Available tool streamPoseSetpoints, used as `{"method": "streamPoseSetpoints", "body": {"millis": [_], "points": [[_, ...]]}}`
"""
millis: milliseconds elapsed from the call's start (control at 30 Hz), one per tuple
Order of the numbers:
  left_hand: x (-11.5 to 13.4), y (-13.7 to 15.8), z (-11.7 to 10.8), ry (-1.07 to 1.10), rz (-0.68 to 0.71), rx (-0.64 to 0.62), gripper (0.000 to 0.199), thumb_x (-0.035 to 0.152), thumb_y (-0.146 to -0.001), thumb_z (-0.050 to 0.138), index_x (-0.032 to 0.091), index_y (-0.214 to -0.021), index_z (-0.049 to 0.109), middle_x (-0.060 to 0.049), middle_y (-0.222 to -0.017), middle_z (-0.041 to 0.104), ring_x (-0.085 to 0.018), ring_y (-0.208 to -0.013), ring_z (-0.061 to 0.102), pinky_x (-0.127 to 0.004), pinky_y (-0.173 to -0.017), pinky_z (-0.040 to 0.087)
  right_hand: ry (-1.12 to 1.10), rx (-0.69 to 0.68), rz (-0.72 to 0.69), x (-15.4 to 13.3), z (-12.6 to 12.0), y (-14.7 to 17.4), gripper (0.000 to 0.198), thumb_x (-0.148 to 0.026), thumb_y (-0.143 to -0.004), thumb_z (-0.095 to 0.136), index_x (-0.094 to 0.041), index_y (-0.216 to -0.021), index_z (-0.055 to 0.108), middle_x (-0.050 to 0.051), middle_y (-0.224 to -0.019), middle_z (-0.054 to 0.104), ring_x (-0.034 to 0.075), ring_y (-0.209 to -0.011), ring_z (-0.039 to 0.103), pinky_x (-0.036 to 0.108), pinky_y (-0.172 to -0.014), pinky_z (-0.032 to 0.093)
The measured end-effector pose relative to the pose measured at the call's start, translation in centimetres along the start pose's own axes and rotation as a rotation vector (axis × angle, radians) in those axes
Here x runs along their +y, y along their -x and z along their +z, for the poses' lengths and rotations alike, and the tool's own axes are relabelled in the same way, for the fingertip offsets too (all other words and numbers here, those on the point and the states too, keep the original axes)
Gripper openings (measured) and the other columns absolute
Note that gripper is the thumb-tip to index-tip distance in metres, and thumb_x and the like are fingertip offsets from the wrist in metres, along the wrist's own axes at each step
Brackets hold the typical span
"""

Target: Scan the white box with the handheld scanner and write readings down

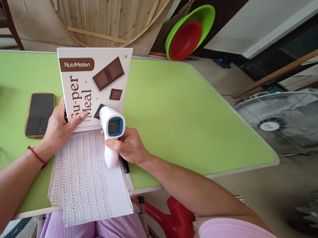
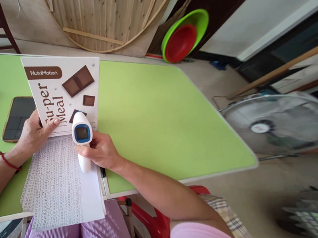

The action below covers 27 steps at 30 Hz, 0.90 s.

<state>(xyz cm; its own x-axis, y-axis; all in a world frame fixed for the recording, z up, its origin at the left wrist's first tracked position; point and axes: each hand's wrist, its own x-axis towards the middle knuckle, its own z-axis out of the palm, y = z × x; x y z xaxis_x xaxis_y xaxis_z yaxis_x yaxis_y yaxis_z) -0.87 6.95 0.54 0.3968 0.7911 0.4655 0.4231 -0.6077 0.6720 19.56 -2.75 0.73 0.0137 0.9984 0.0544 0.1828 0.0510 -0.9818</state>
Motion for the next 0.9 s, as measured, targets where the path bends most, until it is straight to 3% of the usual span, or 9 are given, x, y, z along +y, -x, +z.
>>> {"method": "streamPoseSetpoints", "body": {"millis": [367,533,700,800,900], "points": [[-0.2,0.1,0.1,0.027,-0.057,-0.003,0.060,0.077,-0.092,0.055,0.022,-0.113,0.062,-0.009,-0.109,0.071,-0.029,-0.102,0.067,-0.045,-0.085,0.058,0.010,-0.098,-0.032,-0.9,-0.9,-0.3,0.025,-0.043,-0.066,0.073,-0.024,-0.066,0.057,-0.003,-0.065,0.056,0.013,-0.062,0.050,0.031,-0.057,0.047],[0.0,0.3,0.0,0.010,-0.050,0.004,0.061,0.076,-0.090,0.058,0.023,-0.120,0.062,-0.010,-0.116,0.069,-0.031,-0.110,0.065,-0.047,-0.093,0.057,0.086,-0.167,-0.118,-2.2,-3.4,-0.6,0.026,-0.043,-0.069,0.073,-0.023,-0.066,0.056,-0.004,-0.062,0.054,0.011,-0.058,0.047,0.028,-0.054,0.044],[-0.5,0.4,0.0,-0.084,-0.031,0.000,0.055,0.063,-0.092,0.064,0.022,-0.128,0.057,-0.012,-0.124,0.065,-0.032,-0.118,0.061,-0.047,-0.095,0.058,0.455,-0.313,-0.075,-4.0,-8.8,-0.3,0.025,-0.044,-0.070,0.077,-0.021,-0.077,0.067,0.000,-0.072,0.067,0.014,-0.065,0.056,0.029,-0.060,0.044],[-0.9,0.4,0.1,-0.151,-0.042,0.031,0.045,0.048,-0.093,0.067,0.022,-0.129,0.055,-0.012,-0.129,0.062,-0.032,-0.123,0.058,-0.048,-0.098,0.056,0.800,-0.247,0.063,-4.1,-11.4,-0.4,0.023,-0.042,-0.071,0.078,-0.022,-0.077,0.069,-0.001,-0.069,0.067,0.015,-0.062,0.055,0.030,-0.058,0.040],[-1.2,0.4,0.2,-0.142,-0.009,0.042,0.041,0.041,-0.094,0.066,0.023,-0.128,0.054,-0.012,-0.129,0.062,-0.032,-0.127,0.057,-0.049,-0.103,0.054,1.009,-0.142,0.123,-3.2,-12.5,-1.2,0.021,-0.041,-0.070,0.080,-0.023,-0.077,0.070,0.000,-0.066,0.068,0.016,-0.057,0.054,0.029,-0.054,0.035]]}}
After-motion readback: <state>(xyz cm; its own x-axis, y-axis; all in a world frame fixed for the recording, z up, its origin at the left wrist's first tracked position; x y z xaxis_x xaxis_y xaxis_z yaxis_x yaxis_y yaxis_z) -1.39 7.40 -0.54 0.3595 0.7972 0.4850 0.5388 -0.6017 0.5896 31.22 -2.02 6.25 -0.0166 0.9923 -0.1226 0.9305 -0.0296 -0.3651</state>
